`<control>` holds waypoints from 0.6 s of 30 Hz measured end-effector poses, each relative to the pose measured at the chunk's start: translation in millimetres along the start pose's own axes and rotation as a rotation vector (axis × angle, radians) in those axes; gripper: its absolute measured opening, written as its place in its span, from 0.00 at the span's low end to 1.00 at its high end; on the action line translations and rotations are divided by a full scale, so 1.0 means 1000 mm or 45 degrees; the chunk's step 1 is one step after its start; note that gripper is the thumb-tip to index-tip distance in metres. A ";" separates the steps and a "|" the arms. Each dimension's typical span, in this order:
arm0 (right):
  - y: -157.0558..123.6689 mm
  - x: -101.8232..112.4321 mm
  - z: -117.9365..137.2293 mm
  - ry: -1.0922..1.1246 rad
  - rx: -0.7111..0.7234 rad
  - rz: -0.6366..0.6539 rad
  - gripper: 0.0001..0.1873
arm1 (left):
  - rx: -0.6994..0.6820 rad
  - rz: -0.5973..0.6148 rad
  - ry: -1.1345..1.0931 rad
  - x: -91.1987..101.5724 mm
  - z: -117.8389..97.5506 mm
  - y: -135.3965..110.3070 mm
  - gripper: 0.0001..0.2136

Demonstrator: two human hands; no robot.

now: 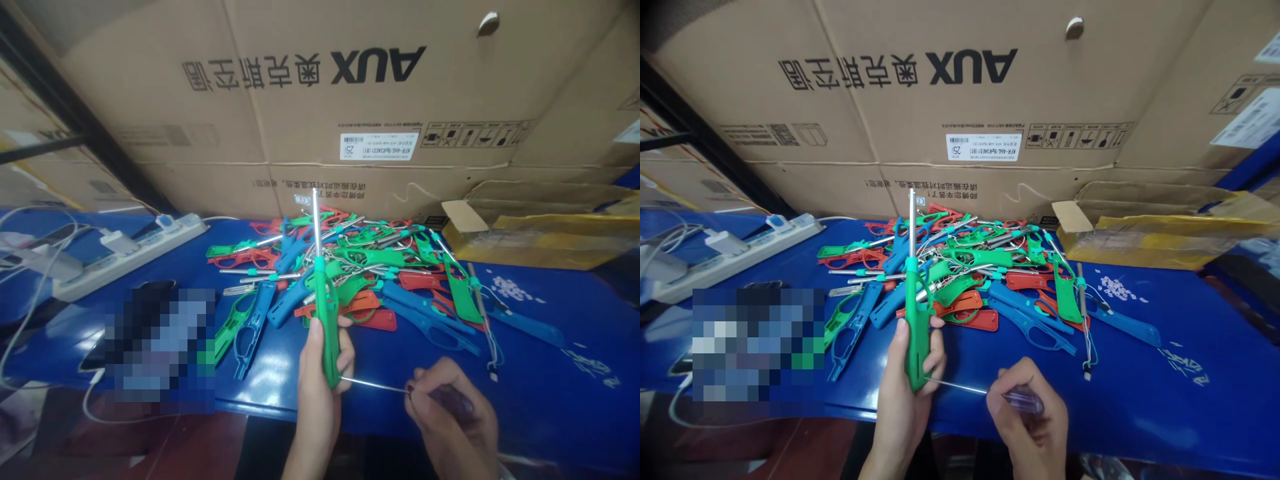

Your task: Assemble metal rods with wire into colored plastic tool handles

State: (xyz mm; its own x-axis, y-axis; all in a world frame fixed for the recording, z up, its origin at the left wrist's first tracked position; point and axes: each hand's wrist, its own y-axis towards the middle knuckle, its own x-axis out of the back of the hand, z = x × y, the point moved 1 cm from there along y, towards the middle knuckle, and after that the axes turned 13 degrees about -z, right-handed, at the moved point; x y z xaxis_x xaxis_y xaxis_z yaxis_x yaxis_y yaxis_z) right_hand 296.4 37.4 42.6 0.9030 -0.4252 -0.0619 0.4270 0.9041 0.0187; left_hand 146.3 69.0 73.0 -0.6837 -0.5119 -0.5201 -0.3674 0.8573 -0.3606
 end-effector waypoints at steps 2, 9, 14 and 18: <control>0.001 0.005 0.006 -0.132 0.027 0.019 0.17 | 0.004 0.004 0.025 0.000 0.000 0.000 0.25; 0.010 0.015 0.015 -0.093 -0.071 0.247 0.16 | 0.002 0.064 0.085 0.004 0.004 0.006 0.25; 0.011 0.016 0.006 0.016 0.088 0.302 0.11 | -0.014 0.040 0.117 0.003 0.006 0.005 0.25; 0.011 0.013 0.008 0.033 0.145 0.336 0.11 | 0.004 0.016 0.129 0.002 0.005 0.004 0.25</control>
State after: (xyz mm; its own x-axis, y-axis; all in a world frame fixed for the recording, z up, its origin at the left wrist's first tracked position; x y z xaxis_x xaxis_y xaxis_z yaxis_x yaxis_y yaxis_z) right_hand 313.4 41.2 50.2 0.9827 -0.1730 -0.0657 0.1811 0.9720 0.1494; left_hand 146.9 71.0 66.5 -0.7485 -0.4929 -0.4436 -0.3566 0.8632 -0.3574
